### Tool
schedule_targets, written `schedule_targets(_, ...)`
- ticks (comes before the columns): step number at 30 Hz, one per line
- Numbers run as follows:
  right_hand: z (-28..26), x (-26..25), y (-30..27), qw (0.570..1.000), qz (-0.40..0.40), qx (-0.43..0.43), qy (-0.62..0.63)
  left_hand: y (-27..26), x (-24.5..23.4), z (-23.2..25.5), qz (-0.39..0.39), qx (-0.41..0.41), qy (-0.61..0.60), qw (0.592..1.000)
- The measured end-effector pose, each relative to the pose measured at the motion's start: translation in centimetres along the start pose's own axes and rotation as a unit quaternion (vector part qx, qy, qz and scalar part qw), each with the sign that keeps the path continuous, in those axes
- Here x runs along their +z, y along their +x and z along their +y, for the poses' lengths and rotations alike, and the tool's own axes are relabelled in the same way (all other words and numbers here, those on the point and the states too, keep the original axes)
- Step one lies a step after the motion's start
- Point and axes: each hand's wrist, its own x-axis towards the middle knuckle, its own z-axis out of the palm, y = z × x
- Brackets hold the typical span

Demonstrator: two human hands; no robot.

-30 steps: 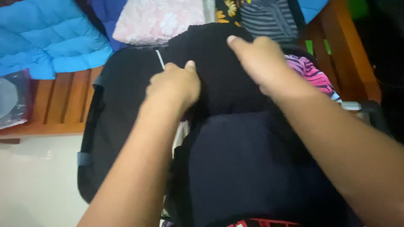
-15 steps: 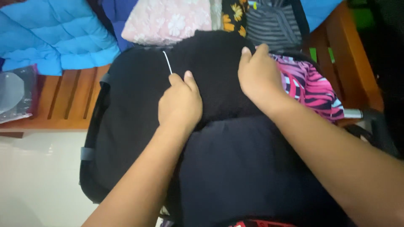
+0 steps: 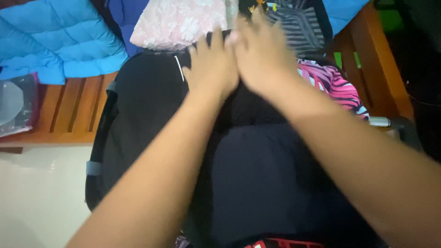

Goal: Packing various items of clothing into a suitcase.

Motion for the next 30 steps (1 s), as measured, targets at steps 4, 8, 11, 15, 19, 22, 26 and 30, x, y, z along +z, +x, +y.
schedule_targets(4,-0.5,2.0,-2.3,0.998,-0.054,0.037,0.024,-0.2,2.8,-2.2,-0.006,0.006,0.016,1.000)
schedule_targets(8,-1.2,1.3,-2.5,0.993,-0.087,0.075,0.023,0.2,3.7,-3.0,0.019,0.038,0.025,0.999)
schedule_targets(11,-1.3,0.8,-2.9,0.995,-0.075,0.062,0.013,1.7,1.0,-2.2,0.003,0.005,0.015,1.000)
schedule_targets(15,-1.4,0.9,-3.0,0.995,-0.066,0.070,0.004,12.6,2.4,-7.8,0.048,-0.132,-0.328,0.934)
schedule_targets(19,-1.7,0.8,-3.0,0.995,-0.058,0.082,0.011,19.8,4.4,-12.2,0.043,-0.219,-0.720,0.657)
schedule_targets(22,-1.7,0.7,-3.1,0.995,-0.051,0.085,0.012,20.7,4.9,-11.9,0.028,-0.246,-0.732,0.635)
schedule_targets(26,-1.7,0.5,-3.3,0.995,-0.034,0.079,0.044,19.0,4.1,-10.6,0.005,-0.286,-0.742,0.607)
schedule_targets(30,-1.4,0.0,-3.6,0.994,-0.034,0.084,0.054,22.7,6.0,-10.8,-0.016,-0.314,-0.754,0.577)
